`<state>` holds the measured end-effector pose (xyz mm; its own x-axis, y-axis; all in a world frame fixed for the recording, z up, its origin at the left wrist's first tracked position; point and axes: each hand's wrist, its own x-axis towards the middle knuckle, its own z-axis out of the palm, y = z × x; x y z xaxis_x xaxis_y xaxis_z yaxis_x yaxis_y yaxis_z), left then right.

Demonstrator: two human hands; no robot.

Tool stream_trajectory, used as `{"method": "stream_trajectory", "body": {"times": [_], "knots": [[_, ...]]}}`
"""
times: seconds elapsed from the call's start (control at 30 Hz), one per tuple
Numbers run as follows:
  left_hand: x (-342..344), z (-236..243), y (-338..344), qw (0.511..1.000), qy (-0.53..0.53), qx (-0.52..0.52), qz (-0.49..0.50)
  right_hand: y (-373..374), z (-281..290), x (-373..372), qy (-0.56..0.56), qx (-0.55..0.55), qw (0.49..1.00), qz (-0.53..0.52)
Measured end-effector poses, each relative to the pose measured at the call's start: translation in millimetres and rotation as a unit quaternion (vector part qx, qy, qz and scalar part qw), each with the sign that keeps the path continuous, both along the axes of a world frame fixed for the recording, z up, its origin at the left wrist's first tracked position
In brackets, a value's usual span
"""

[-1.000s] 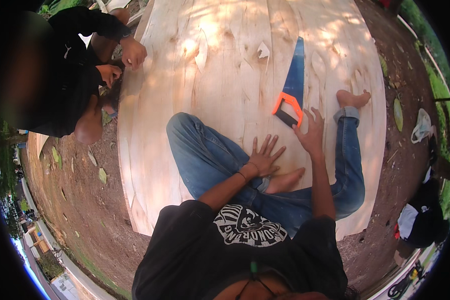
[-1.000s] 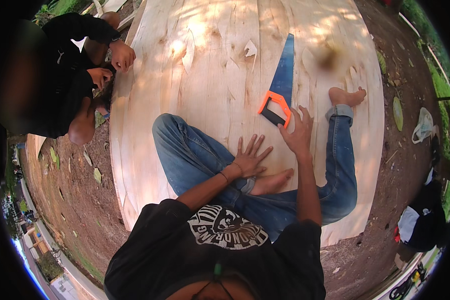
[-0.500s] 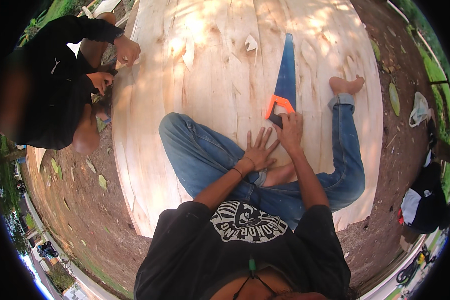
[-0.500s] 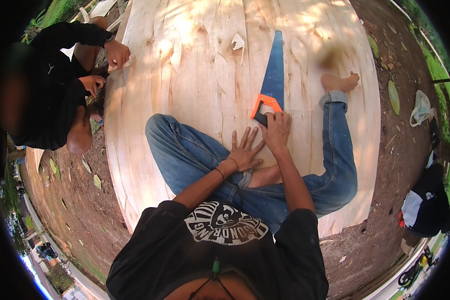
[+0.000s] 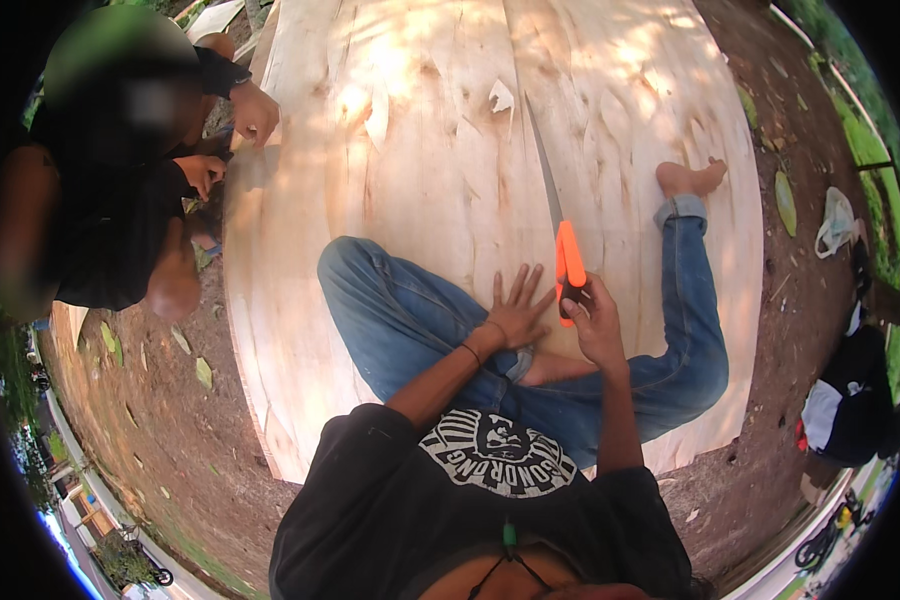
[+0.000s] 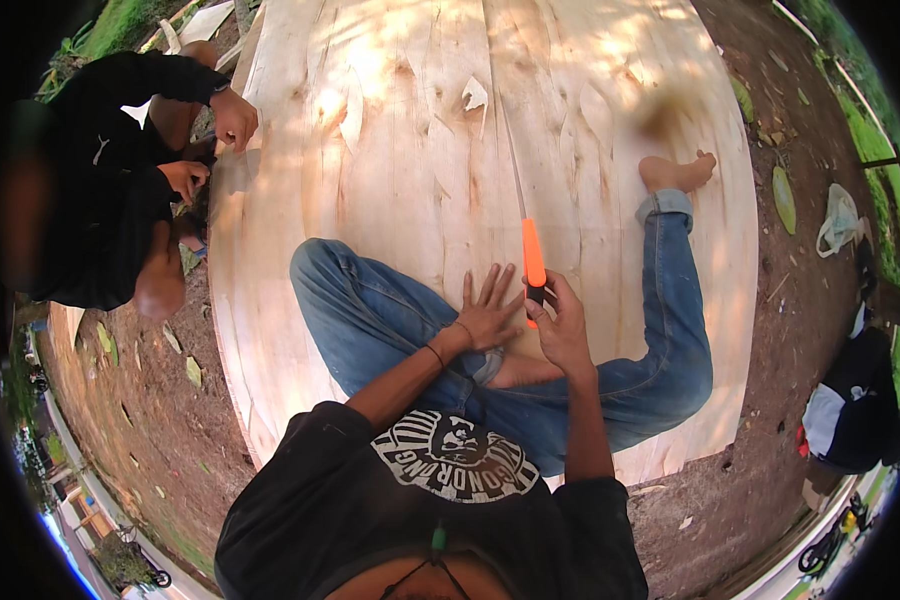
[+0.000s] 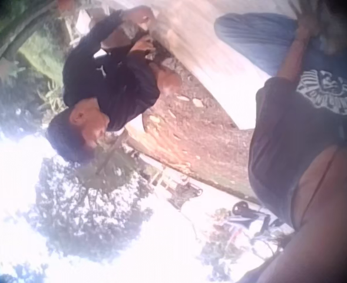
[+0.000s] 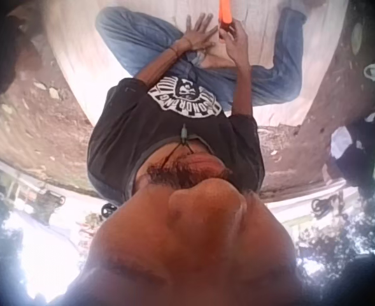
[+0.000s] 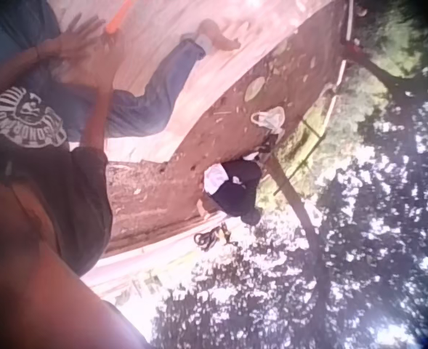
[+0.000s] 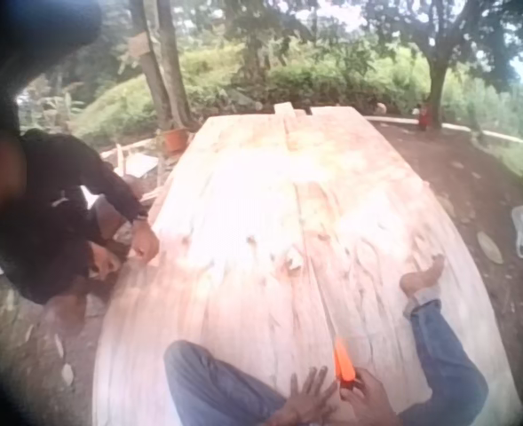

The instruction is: The person sits on a large plywood sheet and uses a hand saw to cut along a marked line. Another person sits nearby and observes the process.

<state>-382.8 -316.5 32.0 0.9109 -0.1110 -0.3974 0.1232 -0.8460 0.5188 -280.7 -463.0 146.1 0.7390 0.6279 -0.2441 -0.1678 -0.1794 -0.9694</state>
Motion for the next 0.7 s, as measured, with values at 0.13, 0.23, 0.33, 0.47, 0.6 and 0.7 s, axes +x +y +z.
{"method": "stream_trajectory", "body": {"times": [0.13,0.23,0.33,0.47,0.6,0.7], "knots": [[2,16,2,1.0,-0.012,-0.006,-0.002,-10,1,-32,0.028,0.027,0.999,-0.035],[2,12,26,0.991,0.003,-0.113,0.072,-17,4,-47,-0.034,-0.009,0.998,-0.047],[7,2,42,0.976,-0.042,-0.112,0.18,-14,22,-58,-0.01,-0.001,0.999,-0.05],[36,9,78,0.977,-0.065,0.065,0.191,-5,12,-75,0.048,0.223,0.96,-0.164],[33,-4,79,0.987,0.009,0.073,0.141,4,5,-64,0.077,0.147,0.973,-0.161],[31,-6,81,0.985,-0.016,0.093,0.147,11,3,-52,0.073,0.106,0.98,-0.149]]}}
